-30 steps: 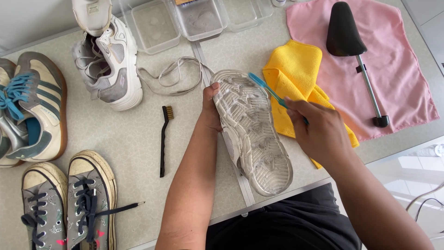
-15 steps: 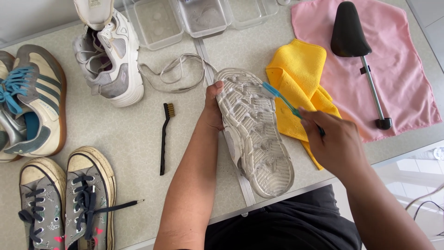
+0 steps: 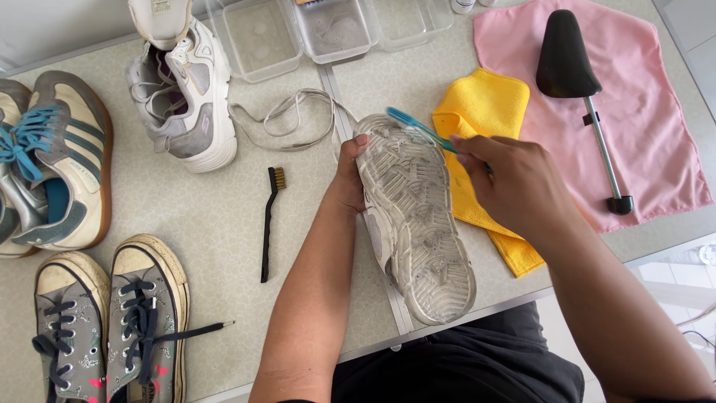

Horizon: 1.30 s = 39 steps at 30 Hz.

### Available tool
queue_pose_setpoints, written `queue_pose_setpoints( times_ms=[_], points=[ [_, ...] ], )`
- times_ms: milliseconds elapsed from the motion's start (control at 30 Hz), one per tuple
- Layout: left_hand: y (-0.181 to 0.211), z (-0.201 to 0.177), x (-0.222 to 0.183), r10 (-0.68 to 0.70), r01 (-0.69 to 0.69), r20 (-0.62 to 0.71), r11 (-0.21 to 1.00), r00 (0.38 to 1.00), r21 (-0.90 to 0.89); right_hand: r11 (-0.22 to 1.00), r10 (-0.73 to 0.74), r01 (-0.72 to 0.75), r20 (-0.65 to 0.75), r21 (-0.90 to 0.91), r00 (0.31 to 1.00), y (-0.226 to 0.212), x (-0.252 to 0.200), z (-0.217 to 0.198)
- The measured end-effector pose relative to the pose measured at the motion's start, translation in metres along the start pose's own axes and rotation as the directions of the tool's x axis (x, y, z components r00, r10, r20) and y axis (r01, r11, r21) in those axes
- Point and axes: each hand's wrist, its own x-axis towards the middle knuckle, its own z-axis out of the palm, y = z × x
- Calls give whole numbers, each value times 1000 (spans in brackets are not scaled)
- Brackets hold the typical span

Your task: The person is cleaning the sole of a white sneaker by scrubbing it with a toothbrush dipped in a cleaning solution.

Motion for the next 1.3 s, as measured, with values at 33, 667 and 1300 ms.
queue_pose_setpoints(
  times_ms=[33, 667, 1300],
  points=[
    [-1, -3, 1, 32, -32, -30, 999, 999, 2, 1000, -13, 13, -23, -1, 1000, 1, -7, -3],
    [-1, 14, -4, -74, 74, -39, 997, 997, 14, 1000, -7, 7, 6, 19, 1000, 0, 8, 0],
    [0, 8, 3, -63, 75, -286, 997, 956, 34, 998, 55, -56, 62, 11, 997, -19, -66, -28]
  ],
)
